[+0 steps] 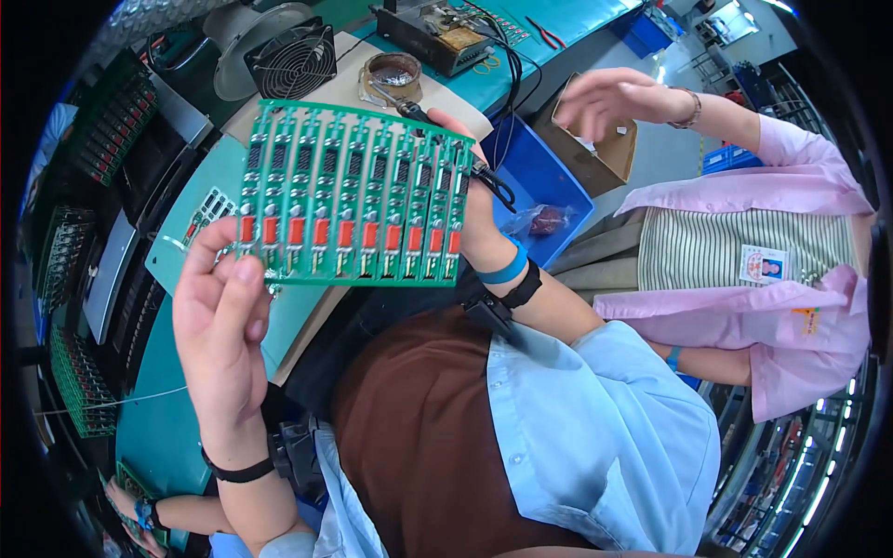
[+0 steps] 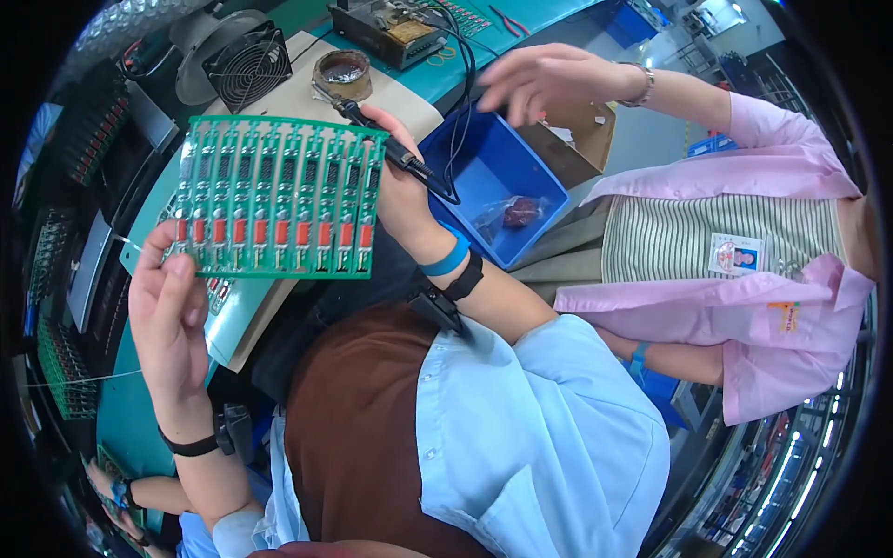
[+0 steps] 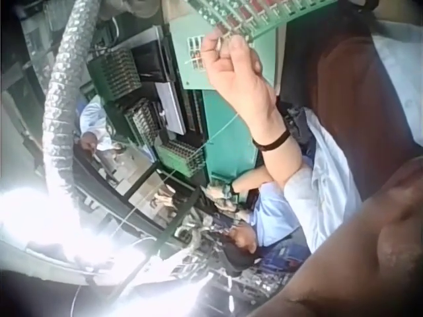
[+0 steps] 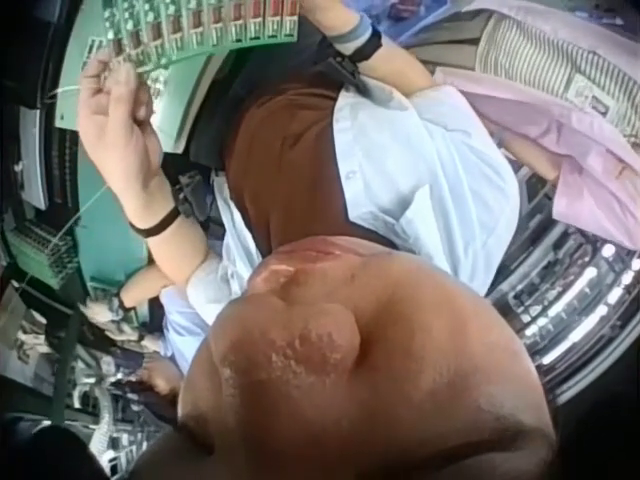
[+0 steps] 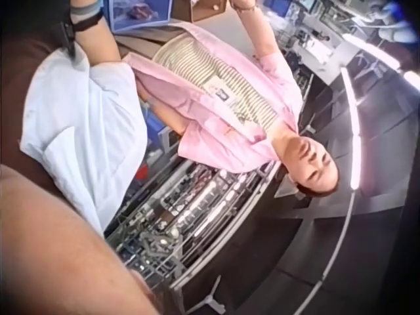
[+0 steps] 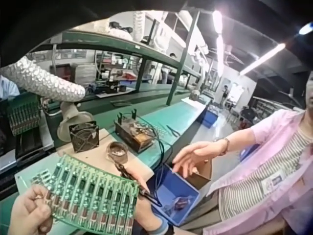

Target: Soldering electronic components onto printed circuit boards and using a manual jig for assembly on a production line.

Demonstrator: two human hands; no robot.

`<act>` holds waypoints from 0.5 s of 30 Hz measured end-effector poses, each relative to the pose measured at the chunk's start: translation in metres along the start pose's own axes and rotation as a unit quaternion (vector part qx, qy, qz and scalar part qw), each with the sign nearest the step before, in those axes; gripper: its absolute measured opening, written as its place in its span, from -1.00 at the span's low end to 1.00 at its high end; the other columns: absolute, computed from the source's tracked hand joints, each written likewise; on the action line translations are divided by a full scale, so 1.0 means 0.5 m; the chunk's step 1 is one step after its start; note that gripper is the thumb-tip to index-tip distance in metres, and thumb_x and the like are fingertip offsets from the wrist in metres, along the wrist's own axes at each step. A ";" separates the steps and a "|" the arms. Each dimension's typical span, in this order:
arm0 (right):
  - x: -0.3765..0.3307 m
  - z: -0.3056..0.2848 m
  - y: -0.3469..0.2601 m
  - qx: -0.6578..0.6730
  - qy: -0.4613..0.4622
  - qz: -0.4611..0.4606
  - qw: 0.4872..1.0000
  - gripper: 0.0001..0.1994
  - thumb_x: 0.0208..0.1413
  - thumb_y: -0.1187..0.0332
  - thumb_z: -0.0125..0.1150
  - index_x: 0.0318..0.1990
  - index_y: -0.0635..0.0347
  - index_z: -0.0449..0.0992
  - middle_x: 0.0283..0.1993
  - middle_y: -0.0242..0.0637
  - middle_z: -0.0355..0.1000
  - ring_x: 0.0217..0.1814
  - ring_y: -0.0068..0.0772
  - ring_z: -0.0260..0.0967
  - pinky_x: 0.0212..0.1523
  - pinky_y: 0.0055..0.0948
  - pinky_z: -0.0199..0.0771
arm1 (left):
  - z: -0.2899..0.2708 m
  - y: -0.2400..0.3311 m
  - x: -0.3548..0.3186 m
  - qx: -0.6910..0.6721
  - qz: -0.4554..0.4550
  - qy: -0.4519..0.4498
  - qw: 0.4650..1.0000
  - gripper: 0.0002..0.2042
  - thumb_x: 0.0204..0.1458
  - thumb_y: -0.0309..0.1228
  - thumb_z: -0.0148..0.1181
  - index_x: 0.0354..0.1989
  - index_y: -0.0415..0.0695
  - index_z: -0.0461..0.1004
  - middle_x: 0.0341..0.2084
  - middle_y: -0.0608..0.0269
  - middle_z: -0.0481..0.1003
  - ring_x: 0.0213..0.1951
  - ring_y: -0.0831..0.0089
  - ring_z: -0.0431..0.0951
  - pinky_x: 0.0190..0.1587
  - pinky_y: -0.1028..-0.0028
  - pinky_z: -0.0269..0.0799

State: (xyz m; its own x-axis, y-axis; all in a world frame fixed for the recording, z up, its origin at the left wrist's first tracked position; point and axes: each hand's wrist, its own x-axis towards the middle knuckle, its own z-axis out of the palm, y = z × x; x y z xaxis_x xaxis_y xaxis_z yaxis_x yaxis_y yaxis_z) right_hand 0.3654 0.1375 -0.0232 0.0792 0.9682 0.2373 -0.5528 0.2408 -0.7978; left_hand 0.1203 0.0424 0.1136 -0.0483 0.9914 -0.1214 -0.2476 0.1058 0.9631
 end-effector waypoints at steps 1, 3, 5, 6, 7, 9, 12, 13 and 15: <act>0.003 -0.007 0.007 0.002 0.002 0.000 1.000 -0.54 0.46 0.35 0.13 0.40 0.32 0.30 0.14 -0.22 0.49 0.04 -0.58 0.51 -0.08 -0.61 0.54 | 0.012 0.001 0.012 0.002 -0.001 -0.001 1.000 -0.63 0.31 -0.42 0.23 0.21 -0.28 0.35 -0.37 0.45 0.54 -0.58 0.82 0.17 -0.54 0.73 0.00; 0.015 -0.046 0.041 -0.001 -0.002 -0.021 1.000 -0.56 0.49 0.29 0.07 0.40 0.30 0.30 0.10 -0.28 0.49 0.01 -0.66 0.49 -0.13 -0.61 0.53 | 0.036 0.001 0.042 0.013 0.002 -0.033 0.999 -0.63 0.31 -0.43 0.24 0.20 -0.28 0.35 -0.39 0.45 0.54 -0.58 0.82 0.17 -0.54 0.72 0.00; 0.096 -0.115 -0.005 -0.116 -0.123 0.072 0.983 -0.55 0.53 0.22 0.01 0.40 0.29 0.31 0.07 -0.34 0.49 -0.02 -0.73 0.48 -0.18 -0.62 0.53 | 0.062 0.000 0.062 0.020 0.003 -0.045 0.999 -0.64 0.30 -0.43 0.24 0.20 -0.28 0.35 -0.39 0.45 0.53 -0.58 0.82 0.17 -0.54 0.72 0.00; 0.177 -0.167 -0.091 -0.225 -0.239 0.171 0.929 -0.54 0.54 0.16 -0.02 0.40 0.29 0.31 0.06 -0.36 0.49 -0.05 -0.76 0.47 -0.21 -0.62 0.53 | 0.071 -0.001 0.070 0.025 0.000 -0.037 0.999 -0.63 0.30 -0.43 0.24 0.20 -0.28 0.36 -0.40 0.45 0.54 -0.58 0.81 0.17 -0.54 0.72 0.00; 0.257 -0.116 -0.232 -0.338 -0.374 0.257 0.825 -0.53 0.55 0.13 -0.04 0.40 0.29 0.31 0.05 -0.37 0.50 -0.06 -0.77 0.47 -0.24 -0.62 0.53 | 0.081 -0.014 0.079 0.029 -0.003 -0.024 0.999 -0.63 0.30 -0.43 0.24 0.21 -0.28 0.36 -0.40 0.45 0.54 -0.59 0.81 0.17 -0.54 0.72 0.01; 0.329 -0.083 -0.341 -0.431 -0.491 0.325 0.684 -0.51 0.55 0.11 -0.07 0.40 0.29 0.31 0.04 -0.37 0.51 -0.08 -0.79 0.47 -0.27 -0.62 0.53 | 0.101 -0.015 0.096 0.038 -0.007 -0.012 0.999 -0.63 0.30 -0.43 0.25 0.21 -0.28 0.36 -0.40 0.45 0.54 -0.59 0.80 0.17 -0.53 0.71 0.01; 0.258 -0.110 -0.265 -0.370 -0.367 0.216 0.825 -0.50 0.54 0.11 -0.06 0.44 0.25 0.26 0.16 -0.31 0.45 0.05 -0.61 0.44 -0.16 -0.51 0.52 | 0.111 0.006 0.112 0.016 0.008 -0.040 0.999 -0.63 0.30 -0.42 0.25 0.21 -0.29 0.40 -0.40 0.45 0.55 -0.57 0.79 0.19 -0.52 0.70 0.03; 0.240 -0.117 -0.234 -0.340 -0.326 0.180 0.864 -0.49 0.54 0.12 -0.06 0.45 0.24 0.24 0.20 -0.29 0.43 0.09 -0.55 0.43 -0.12 -0.47 0.52 | 0.116 0.011 0.114 0.024 0.007 -0.027 0.999 -0.63 0.30 -0.42 0.25 0.21 -0.29 0.40 -0.40 0.45 0.55 -0.57 0.79 0.19 -0.52 0.70 0.03; 0.204 -0.105 -0.137 -0.254 -0.260 0.119 0.924 -0.48 0.53 0.12 -0.06 0.48 0.21 0.21 0.28 -0.24 0.39 0.18 -0.44 0.41 -0.04 -0.39 0.51 | 0.125 0.016 0.107 0.037 -0.005 -0.050 0.998 -0.63 0.31 -0.41 0.24 0.22 -0.28 0.43 -0.35 0.41 0.61 -0.51 0.82 0.28 -0.48 0.71 0.12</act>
State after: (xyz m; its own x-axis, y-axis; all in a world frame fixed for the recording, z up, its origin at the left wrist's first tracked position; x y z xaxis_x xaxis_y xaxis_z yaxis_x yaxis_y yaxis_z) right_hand 0.4548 0.2235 0.0268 -0.4761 0.8664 0.1509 -0.0314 0.1548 -0.9875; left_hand 0.1764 0.1009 0.1301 0.0513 0.9925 -0.1111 -0.1755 0.1185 0.9773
